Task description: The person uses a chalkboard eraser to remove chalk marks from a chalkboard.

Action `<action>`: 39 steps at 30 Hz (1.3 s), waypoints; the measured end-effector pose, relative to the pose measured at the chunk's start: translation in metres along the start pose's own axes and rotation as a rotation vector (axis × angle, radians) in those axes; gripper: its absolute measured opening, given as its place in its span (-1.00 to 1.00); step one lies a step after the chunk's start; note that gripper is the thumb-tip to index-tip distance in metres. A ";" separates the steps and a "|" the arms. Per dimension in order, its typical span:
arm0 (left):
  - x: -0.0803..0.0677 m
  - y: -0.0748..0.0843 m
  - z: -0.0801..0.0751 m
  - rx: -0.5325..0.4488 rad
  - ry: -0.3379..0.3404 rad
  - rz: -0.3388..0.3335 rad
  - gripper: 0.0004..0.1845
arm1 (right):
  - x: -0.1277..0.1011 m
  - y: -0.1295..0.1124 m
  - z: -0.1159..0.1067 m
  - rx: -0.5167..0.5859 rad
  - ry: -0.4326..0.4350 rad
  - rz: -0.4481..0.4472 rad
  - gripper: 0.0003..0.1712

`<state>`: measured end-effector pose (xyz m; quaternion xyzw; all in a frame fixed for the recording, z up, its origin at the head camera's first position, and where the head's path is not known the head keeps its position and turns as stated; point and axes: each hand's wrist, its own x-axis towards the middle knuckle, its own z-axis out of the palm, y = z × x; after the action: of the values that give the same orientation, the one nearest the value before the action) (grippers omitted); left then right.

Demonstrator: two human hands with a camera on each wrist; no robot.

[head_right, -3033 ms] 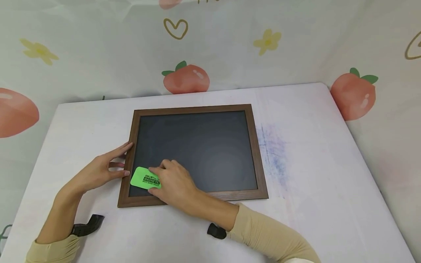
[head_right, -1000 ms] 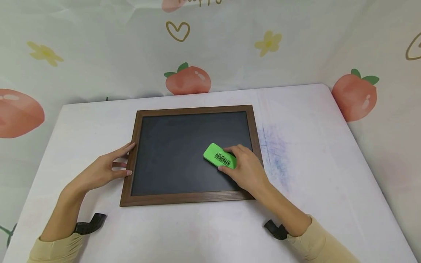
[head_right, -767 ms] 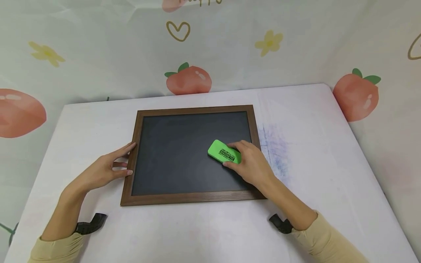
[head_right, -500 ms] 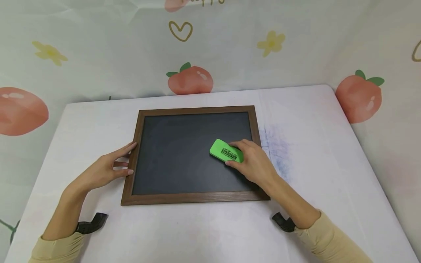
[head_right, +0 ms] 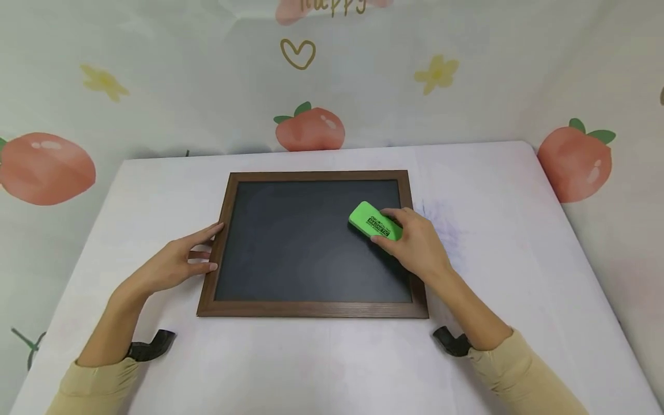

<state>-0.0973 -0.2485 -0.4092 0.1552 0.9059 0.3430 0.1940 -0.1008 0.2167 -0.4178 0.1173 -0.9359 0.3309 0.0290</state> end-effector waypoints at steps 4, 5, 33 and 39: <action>0.001 -0.001 0.003 -0.009 0.006 0.004 -0.08 | 0.001 0.005 -0.017 0.043 0.038 0.090 -0.33; 0.001 -0.002 0.003 -0.008 0.009 0.011 -0.08 | 0.001 0.007 -0.023 0.049 0.046 0.113 -0.33; 0.000 0.001 0.000 0.100 0.080 0.018 -0.23 | -0.008 0.055 -0.053 -0.194 -0.103 0.347 -0.03; -0.002 0.002 0.000 0.235 0.142 0.001 -0.25 | -0.011 0.056 -0.053 -0.189 -0.144 0.337 -0.03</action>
<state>-0.0957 -0.2482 -0.4076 0.1527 0.9512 0.2446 0.1097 -0.1044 0.2940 -0.4126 -0.0210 -0.9688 0.2328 -0.0827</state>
